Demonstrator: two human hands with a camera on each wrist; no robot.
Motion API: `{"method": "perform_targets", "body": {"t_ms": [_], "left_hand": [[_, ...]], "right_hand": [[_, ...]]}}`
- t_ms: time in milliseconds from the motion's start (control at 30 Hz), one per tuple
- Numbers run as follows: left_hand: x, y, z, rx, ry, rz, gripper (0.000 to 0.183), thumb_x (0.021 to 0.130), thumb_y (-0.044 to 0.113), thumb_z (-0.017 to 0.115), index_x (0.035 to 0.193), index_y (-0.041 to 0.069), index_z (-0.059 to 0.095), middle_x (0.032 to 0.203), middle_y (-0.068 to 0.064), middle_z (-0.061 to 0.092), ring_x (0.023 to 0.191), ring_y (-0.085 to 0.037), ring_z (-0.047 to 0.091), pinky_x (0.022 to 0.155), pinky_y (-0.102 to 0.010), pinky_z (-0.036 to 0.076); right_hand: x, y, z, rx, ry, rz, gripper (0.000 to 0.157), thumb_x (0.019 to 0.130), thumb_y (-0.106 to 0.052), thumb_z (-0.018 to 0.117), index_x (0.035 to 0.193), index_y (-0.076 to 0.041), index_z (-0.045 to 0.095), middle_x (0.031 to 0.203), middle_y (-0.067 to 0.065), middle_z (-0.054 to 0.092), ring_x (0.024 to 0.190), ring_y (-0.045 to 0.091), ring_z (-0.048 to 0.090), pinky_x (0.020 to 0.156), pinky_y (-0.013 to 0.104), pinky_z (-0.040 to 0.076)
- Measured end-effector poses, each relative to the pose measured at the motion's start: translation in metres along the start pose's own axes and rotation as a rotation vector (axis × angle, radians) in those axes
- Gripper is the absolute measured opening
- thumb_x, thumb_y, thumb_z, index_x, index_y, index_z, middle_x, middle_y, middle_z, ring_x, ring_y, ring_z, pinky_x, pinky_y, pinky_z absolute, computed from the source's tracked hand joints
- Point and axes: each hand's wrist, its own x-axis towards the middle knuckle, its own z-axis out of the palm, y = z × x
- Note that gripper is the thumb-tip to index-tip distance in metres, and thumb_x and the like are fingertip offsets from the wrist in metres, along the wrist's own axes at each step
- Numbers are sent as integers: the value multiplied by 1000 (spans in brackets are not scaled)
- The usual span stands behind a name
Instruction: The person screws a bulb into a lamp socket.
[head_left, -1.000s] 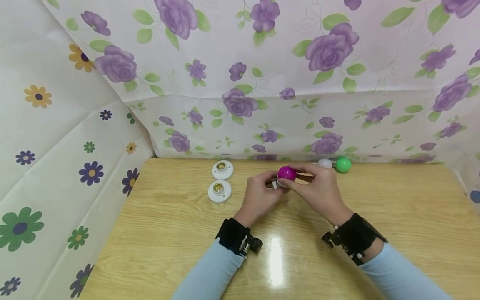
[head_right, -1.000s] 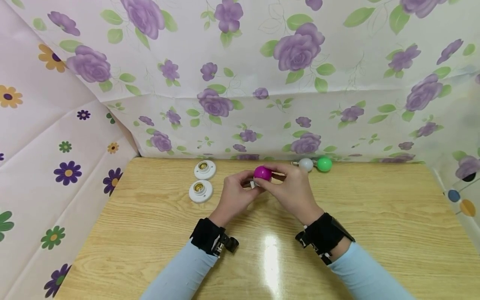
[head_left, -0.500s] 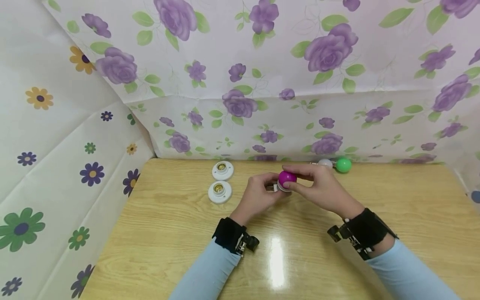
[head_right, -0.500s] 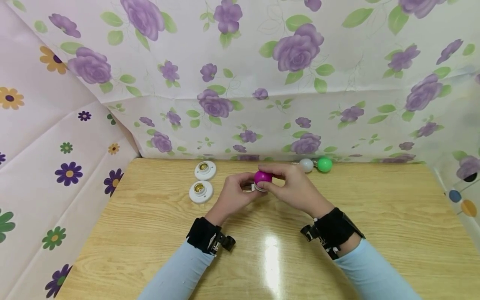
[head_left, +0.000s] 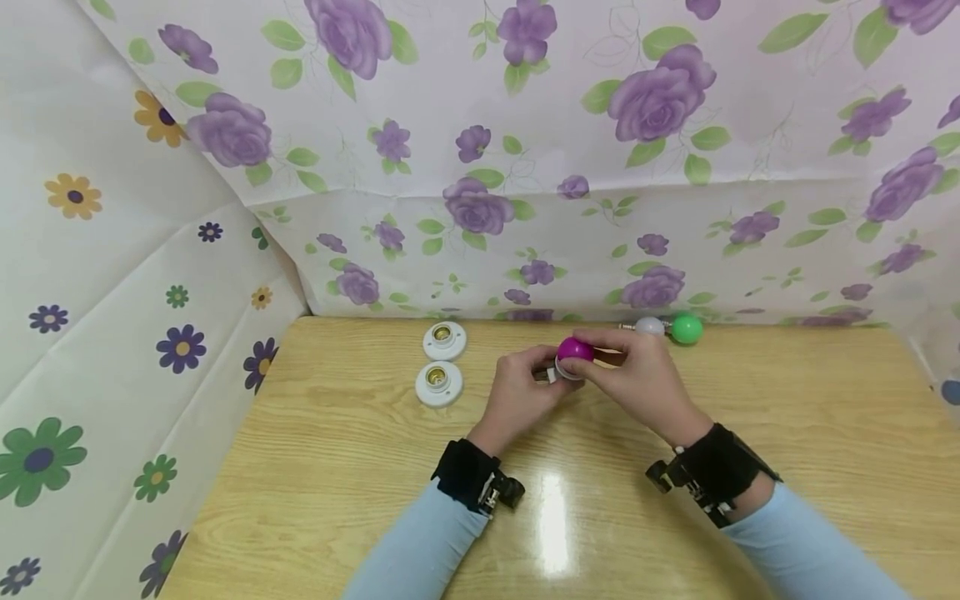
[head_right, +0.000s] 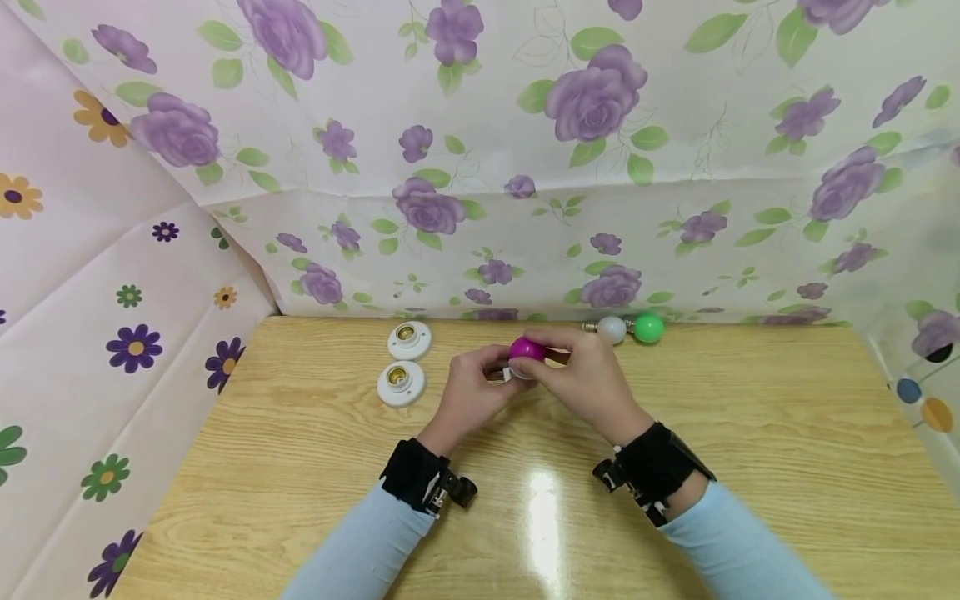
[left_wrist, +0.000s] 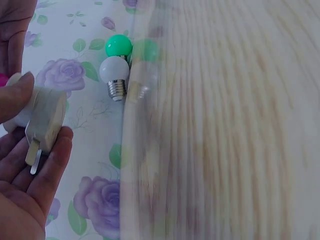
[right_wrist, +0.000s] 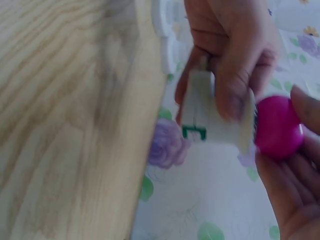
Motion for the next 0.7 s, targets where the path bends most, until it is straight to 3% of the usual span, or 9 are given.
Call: {"method": "perform_targets", "body": {"t_ms": [100, 200, 367, 533, 700], "left_hand": [[0, 1, 2, 43, 32, -12, 29, 80, 31, 73, 104, 17, 67, 98, 10, 65, 87, 2, 58, 74, -20, 48], [-1, 1, 1, 37, 32, -25, 29, 80, 31, 73, 104, 17, 67, 98, 11, 65, 86, 2, 58, 74, -21, 48], [1, 0, -4, -66, -42, -44, 32, 79, 29, 75, 107, 16, 66, 99, 10, 64, 89, -2, 60, 76, -24, 48], [3, -1, -9, -101, -117, -49, 33, 79, 30, 74, 108, 17, 65, 98, 11, 64, 89, -3, 60, 76, -25, 49], [3, -2, -9, -99, -142, -35, 31, 80, 29, 74, 107, 15, 66, 97, 11, 64, 89, -3, 60, 77, -25, 48]], "right_hand": [[-2, 11, 6, -48, 80, -31, 31, 73, -7, 77, 103, -5, 68, 99, 8, 66, 90, 20, 63, 70, 33, 51], [-4, 24, 7, -80, 82, -26, 34, 75, -16, 77, 106, -11, 67, 101, 2, 66, 92, 15, 61, 71, 30, 51], [-1, 20, -8, -25, -53, 56, 36, 80, -23, 73, 114, -13, 64, 114, -2, 61, 104, 14, 57, 81, 31, 48], [3, 1, -21, 41, -235, 86, 39, 84, -12, 68, 122, -8, 59, 125, 5, 55, 111, 23, 54, 90, 39, 43], [4, -3, -21, 49, -271, 98, 38, 83, -7, 68, 120, -5, 59, 124, 10, 56, 109, 20, 55, 87, 37, 45]]}}
